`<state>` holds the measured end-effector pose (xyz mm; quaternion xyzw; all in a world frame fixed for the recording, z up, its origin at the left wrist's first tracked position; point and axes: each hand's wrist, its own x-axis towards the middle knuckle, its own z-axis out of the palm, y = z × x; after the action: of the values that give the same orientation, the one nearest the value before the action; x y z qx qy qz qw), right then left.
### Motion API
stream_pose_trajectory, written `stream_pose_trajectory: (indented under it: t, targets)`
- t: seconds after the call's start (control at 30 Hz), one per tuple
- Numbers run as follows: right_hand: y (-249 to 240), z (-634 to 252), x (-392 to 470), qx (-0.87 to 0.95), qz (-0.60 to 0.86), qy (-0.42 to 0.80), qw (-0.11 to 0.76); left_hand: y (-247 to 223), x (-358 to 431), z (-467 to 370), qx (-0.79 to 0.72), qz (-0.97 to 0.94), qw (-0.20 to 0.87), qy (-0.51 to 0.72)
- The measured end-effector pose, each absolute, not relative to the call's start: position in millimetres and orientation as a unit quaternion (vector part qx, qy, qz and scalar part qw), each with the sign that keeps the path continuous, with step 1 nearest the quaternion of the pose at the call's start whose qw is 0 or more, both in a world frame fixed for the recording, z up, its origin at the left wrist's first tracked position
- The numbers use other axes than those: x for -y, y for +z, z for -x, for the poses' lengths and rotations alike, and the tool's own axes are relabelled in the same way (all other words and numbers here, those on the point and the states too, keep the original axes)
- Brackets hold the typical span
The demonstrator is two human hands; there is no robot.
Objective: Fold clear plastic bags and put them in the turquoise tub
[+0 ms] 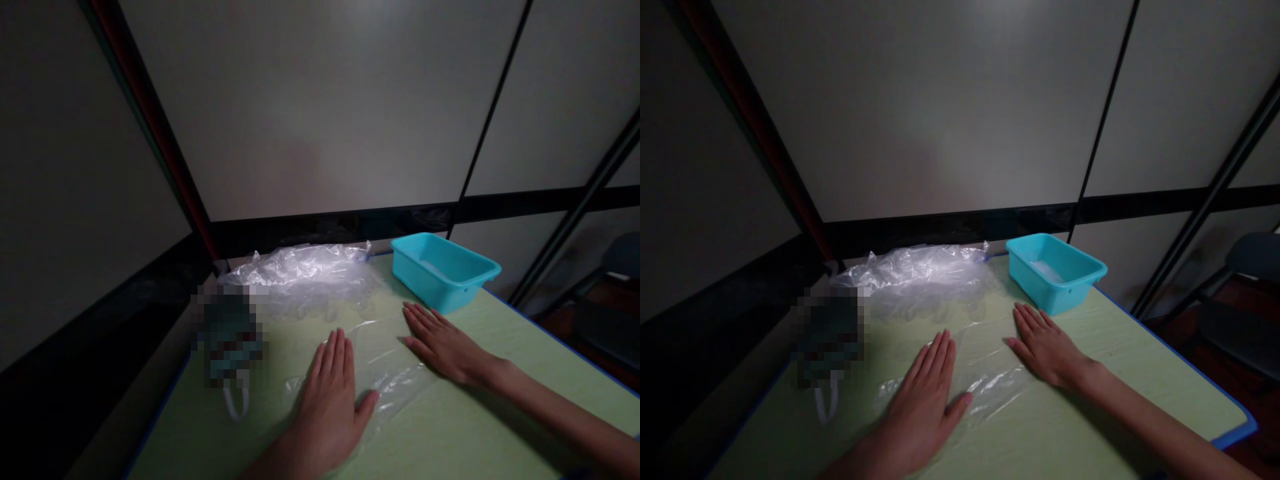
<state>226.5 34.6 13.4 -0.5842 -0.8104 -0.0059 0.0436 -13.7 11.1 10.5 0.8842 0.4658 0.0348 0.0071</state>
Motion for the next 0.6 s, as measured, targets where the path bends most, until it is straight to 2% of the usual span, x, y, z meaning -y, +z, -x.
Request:
stream_pose_trajectory:
  t: [0.17, 0.33, 0.47, 0.6]
  targets:
    - [36.2, -163.5, -28.3, 0.862, 0.498, 0.048, 0.085, 8.5, -12.1, 11.7, -0.462, -0.885, 0.005, 0.047]
    - [31.5, -110.6, -20.3, 0.894, 0.416, 0.125, 0.112, -7.3, -14.0, 9.4, -0.450, -0.884, -0.038, 0.117]
    - [20.6, -115.1, -23.6, 0.880, 0.435, 0.151, 0.116, -6.0, -12.7, 11.6, -0.440, -0.892, -0.011, 0.104]
    - [13.4, -137.4, -28.9, 0.882, 0.441, 0.117, 0.119, 1.7, -11.8, 13.0, -0.464, -0.881, 0.006, 0.090]
